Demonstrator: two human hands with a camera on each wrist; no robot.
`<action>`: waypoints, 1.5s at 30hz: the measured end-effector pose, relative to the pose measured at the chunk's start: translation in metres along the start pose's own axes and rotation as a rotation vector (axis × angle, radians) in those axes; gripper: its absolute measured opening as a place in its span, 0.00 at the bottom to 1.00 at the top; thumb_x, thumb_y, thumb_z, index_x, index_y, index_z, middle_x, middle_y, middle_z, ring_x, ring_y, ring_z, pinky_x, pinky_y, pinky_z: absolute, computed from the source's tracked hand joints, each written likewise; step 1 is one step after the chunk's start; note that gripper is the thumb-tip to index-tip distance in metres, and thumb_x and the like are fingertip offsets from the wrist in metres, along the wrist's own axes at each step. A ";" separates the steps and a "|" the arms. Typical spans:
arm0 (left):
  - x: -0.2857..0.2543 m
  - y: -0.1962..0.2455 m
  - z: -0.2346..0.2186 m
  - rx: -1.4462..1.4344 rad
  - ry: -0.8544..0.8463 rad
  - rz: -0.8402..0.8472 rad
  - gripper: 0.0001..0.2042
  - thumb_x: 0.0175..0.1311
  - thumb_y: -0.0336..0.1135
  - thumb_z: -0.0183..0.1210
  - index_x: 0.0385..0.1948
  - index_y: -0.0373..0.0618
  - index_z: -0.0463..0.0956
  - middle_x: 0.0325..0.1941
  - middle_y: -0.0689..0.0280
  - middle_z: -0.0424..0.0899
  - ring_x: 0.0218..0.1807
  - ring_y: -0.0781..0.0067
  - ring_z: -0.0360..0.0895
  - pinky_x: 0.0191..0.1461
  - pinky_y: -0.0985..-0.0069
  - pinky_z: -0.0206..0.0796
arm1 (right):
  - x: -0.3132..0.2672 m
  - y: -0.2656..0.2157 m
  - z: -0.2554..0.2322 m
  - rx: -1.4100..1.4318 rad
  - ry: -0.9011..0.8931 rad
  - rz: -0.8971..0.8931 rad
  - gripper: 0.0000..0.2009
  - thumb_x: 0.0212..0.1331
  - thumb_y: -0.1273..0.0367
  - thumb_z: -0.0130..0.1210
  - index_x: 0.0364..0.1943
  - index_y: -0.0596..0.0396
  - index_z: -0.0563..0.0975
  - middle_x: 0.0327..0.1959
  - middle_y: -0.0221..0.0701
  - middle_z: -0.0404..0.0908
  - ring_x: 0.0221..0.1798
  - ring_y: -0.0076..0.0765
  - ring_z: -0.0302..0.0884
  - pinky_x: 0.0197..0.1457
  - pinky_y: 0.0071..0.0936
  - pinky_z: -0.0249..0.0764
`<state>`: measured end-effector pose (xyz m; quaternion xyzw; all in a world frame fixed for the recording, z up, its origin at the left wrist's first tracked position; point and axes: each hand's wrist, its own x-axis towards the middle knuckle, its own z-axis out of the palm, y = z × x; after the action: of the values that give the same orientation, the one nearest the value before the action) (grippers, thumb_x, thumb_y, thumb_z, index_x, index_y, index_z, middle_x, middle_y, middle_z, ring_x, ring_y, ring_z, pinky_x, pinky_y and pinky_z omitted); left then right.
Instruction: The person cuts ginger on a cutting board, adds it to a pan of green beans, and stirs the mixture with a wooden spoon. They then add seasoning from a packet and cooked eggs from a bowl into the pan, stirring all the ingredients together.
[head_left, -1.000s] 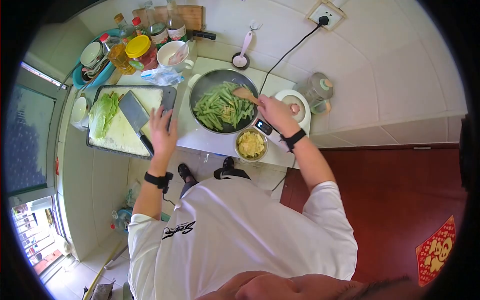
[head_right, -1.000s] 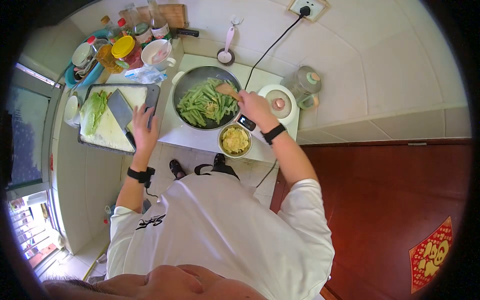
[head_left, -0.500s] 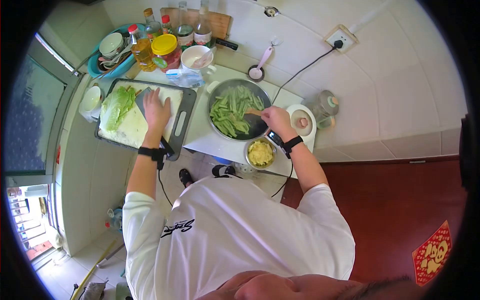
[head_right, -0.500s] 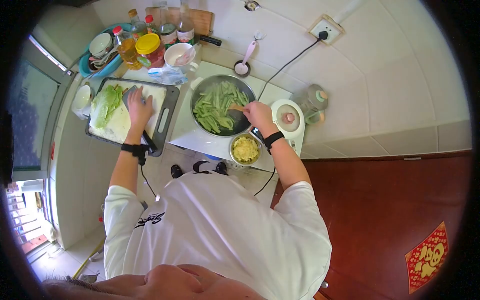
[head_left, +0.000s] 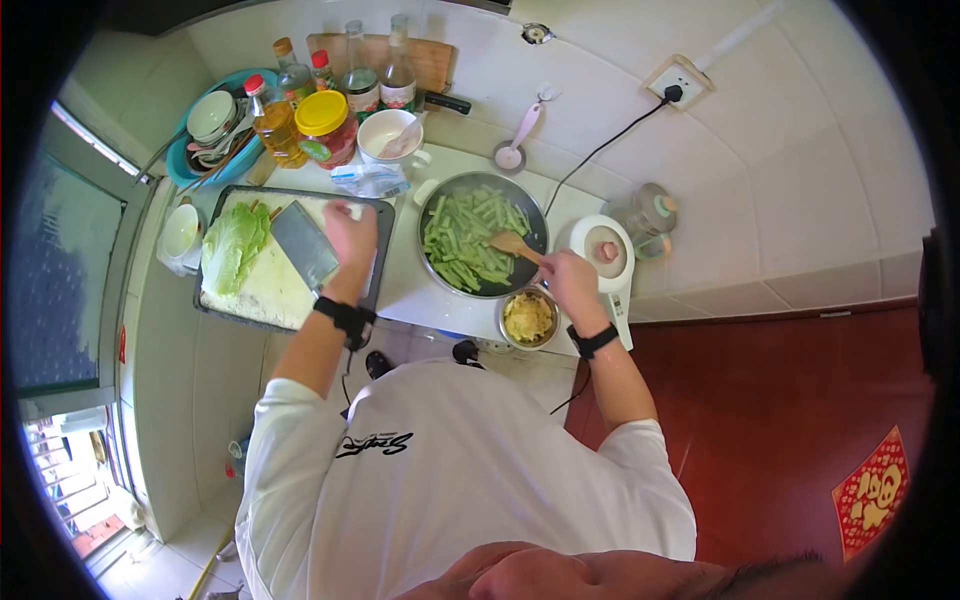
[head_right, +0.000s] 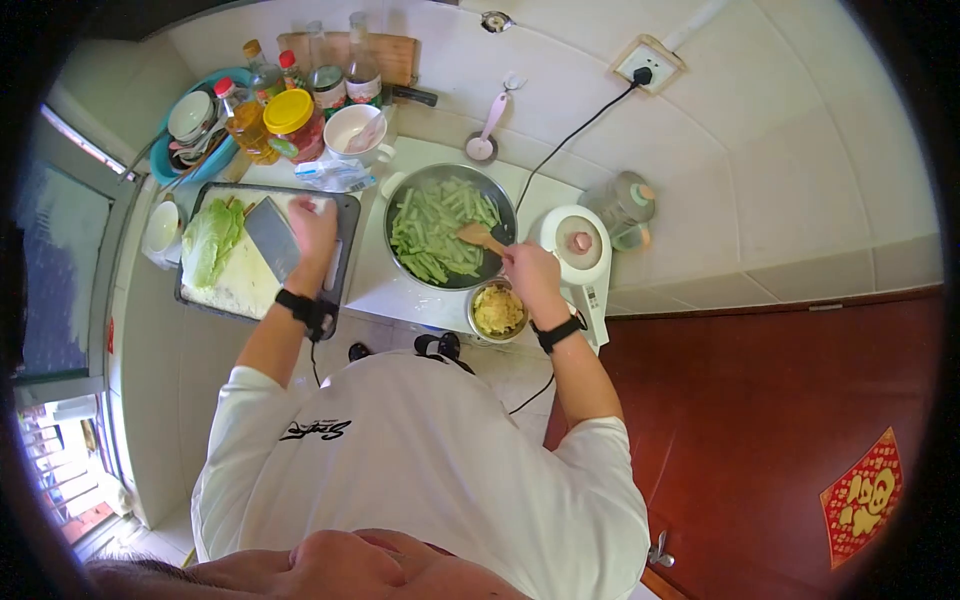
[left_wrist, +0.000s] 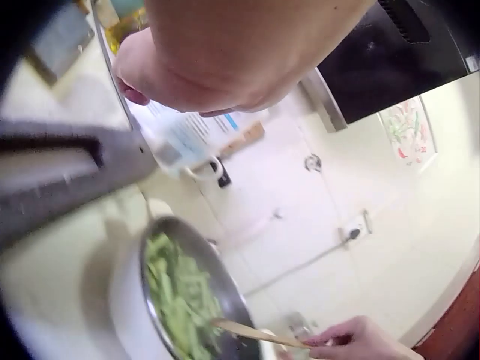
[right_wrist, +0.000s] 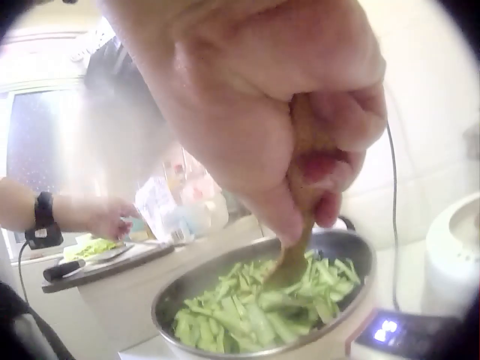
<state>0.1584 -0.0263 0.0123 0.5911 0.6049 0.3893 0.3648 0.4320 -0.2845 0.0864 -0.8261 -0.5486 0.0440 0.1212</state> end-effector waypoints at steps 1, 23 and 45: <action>-0.008 0.006 0.016 -0.002 -0.010 0.002 0.37 0.47 0.44 0.69 0.57 0.30 0.65 0.52 0.44 0.75 0.56 0.47 0.73 0.63 0.57 0.61 | -0.006 0.000 -0.011 -0.077 -0.014 -0.012 0.06 0.52 0.66 0.60 0.31 0.49 0.85 0.30 0.38 0.81 0.33 0.49 0.81 0.36 0.43 0.76; 0.011 0.039 0.058 -0.191 0.264 0.020 0.21 0.70 0.30 0.43 0.62 0.28 0.63 0.60 0.38 0.73 0.63 0.43 0.70 0.67 0.60 0.60 | 0.034 -0.020 0.072 -0.007 0.076 0.056 0.06 0.53 0.67 0.61 0.33 0.48 0.85 0.31 0.39 0.82 0.35 0.50 0.81 0.38 0.43 0.77; -0.016 -0.019 -0.085 0.188 -0.029 0.191 0.28 0.60 0.38 0.63 0.56 0.24 0.69 0.54 0.36 0.77 0.59 0.37 0.73 0.63 0.63 0.65 | 0.043 -0.032 0.072 -0.068 0.139 -0.004 0.04 0.51 0.68 0.59 0.27 0.51 0.84 0.26 0.40 0.82 0.31 0.49 0.82 0.36 0.45 0.77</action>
<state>0.0744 -0.0457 0.0316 0.6832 0.5744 0.3551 0.2777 0.4052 -0.2216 0.0270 -0.8296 -0.5418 -0.0323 0.1310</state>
